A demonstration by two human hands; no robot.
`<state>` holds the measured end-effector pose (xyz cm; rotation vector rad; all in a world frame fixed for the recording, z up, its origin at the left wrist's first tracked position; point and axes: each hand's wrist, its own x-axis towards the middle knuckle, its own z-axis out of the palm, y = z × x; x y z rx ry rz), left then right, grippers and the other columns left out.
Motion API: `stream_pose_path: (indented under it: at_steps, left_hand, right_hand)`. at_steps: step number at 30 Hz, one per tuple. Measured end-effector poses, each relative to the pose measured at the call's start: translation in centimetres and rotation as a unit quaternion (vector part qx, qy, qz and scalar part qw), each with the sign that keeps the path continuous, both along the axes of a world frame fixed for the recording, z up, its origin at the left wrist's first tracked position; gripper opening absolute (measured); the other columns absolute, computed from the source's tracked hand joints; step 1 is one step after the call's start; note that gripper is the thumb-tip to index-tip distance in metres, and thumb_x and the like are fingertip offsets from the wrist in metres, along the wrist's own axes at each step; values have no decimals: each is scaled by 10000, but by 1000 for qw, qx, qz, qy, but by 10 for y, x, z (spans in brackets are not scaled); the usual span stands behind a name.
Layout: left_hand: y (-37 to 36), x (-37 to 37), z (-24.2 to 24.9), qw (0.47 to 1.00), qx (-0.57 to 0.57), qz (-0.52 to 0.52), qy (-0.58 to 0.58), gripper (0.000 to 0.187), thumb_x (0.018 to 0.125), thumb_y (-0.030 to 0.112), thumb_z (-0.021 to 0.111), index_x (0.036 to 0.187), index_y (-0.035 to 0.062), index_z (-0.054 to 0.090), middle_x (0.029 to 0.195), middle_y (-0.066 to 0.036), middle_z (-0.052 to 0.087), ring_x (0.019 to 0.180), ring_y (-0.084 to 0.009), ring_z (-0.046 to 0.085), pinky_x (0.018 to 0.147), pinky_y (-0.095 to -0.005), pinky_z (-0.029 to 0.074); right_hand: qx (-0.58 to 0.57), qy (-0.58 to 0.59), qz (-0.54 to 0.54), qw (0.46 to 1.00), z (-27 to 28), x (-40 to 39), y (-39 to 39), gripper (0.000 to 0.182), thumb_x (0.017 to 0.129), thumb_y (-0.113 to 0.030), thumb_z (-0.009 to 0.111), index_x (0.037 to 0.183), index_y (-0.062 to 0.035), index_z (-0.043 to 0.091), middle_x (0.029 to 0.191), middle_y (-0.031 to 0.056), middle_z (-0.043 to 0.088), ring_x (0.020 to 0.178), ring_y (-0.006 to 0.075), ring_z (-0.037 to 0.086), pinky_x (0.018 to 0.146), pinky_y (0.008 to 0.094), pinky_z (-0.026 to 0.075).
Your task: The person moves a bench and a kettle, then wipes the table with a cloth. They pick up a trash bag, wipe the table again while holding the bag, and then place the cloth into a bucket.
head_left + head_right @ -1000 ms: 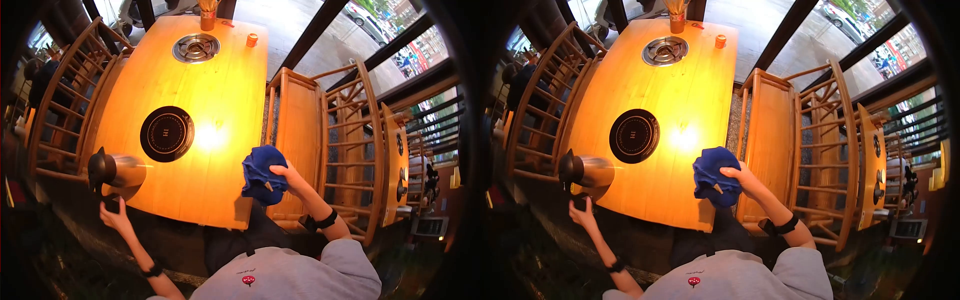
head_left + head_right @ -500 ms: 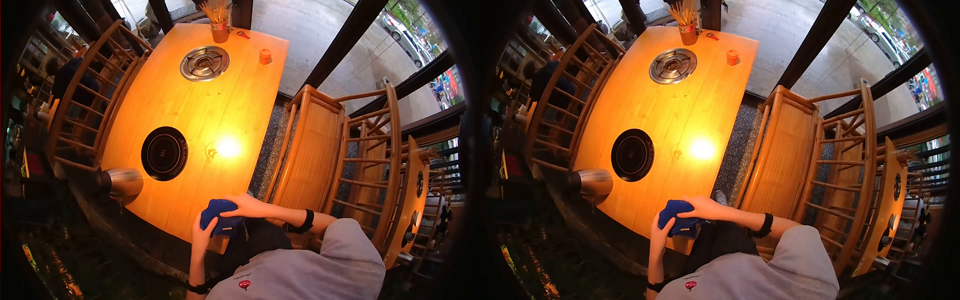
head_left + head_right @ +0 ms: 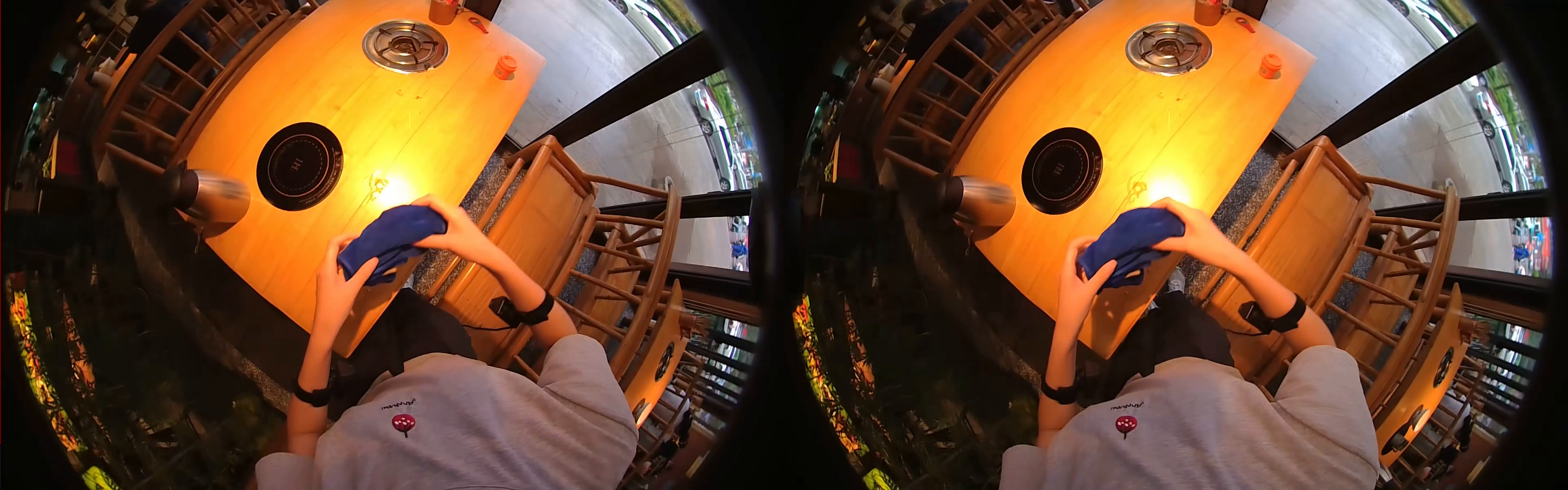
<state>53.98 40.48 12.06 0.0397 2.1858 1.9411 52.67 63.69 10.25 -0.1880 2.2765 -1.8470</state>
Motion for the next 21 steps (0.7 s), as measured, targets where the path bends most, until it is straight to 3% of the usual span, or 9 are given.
stream_pose_path:
  at_steps: [4,6,8,9,12,13,16,19,21]
  left_hand:
    - [5,-1,9,992,-34,-98,-72,227,810,95,720,974,-3,598,878,-26,587,843,-81,555,744,-208,439]
    - [9,-4,-2,991,-76,-108,13,199,810,127,720,863,-9,584,815,-39,579,746,-82,544,661,-219,437]
    - [19,-6,-8,990,-79,-92,72,244,793,154,731,761,-20,563,785,-80,604,668,-108,545,598,-263,448]
    - [25,-7,-2,995,-35,-98,-8,269,801,173,731,772,-12,538,803,-90,610,707,-112,561,621,-262,455]
    - [54,-16,6,986,16,-133,-103,216,822,149,714,901,25,556,841,-15,561,783,-87,541,709,-231,436]
    - [66,-19,-3,989,27,-147,-20,263,824,163,715,963,25,540,863,-20,566,796,-103,543,731,-247,447]
    - [97,-46,-20,973,-48,-205,-97,391,872,174,660,1205,28,517,1124,-80,592,1040,-137,544,885,-274,433]
    - [153,-68,-52,976,176,-54,-112,422,918,227,597,1257,18,458,1137,-98,585,1083,-175,549,881,-292,449]
    - [204,-89,-39,934,290,-11,-209,444,944,223,550,1317,34,399,1226,-85,532,1157,-178,500,921,-300,434]
  right_hand:
    - [98,42,-18,994,9,-4,22,320,730,-66,753,957,-5,536,936,95,647,886,118,598,769,298,491]
    - [138,151,-23,979,17,-7,33,317,702,-42,735,930,5,519,888,113,637,839,126,593,749,291,478]
    - [213,77,1,974,45,-11,51,294,711,-25,707,939,11,523,856,114,624,806,121,575,719,289,465]
    - [201,108,5,974,56,-13,55,258,735,-12,676,945,20,529,815,106,607,770,116,561,683,284,453]
    - [170,132,-8,977,62,-25,67,240,750,-11,665,947,25,533,803,102,599,763,110,560,679,274,449]
    - [157,121,-27,980,61,-30,75,240,751,-25,674,948,21,543,796,102,605,758,112,570,685,275,456]
    - [115,95,-68,987,50,-57,110,244,756,-66,700,951,6,572,775,101,624,743,116,598,705,279,478]
    - [44,52,-99,993,43,-81,145,233,771,-95,714,950,-2,599,819,71,655,788,96,600,723,272,487]
    - [24,52,-101,993,28,-97,167,267,786,-118,711,1009,-13,608,889,81,664,812,108,610,736,283,492]
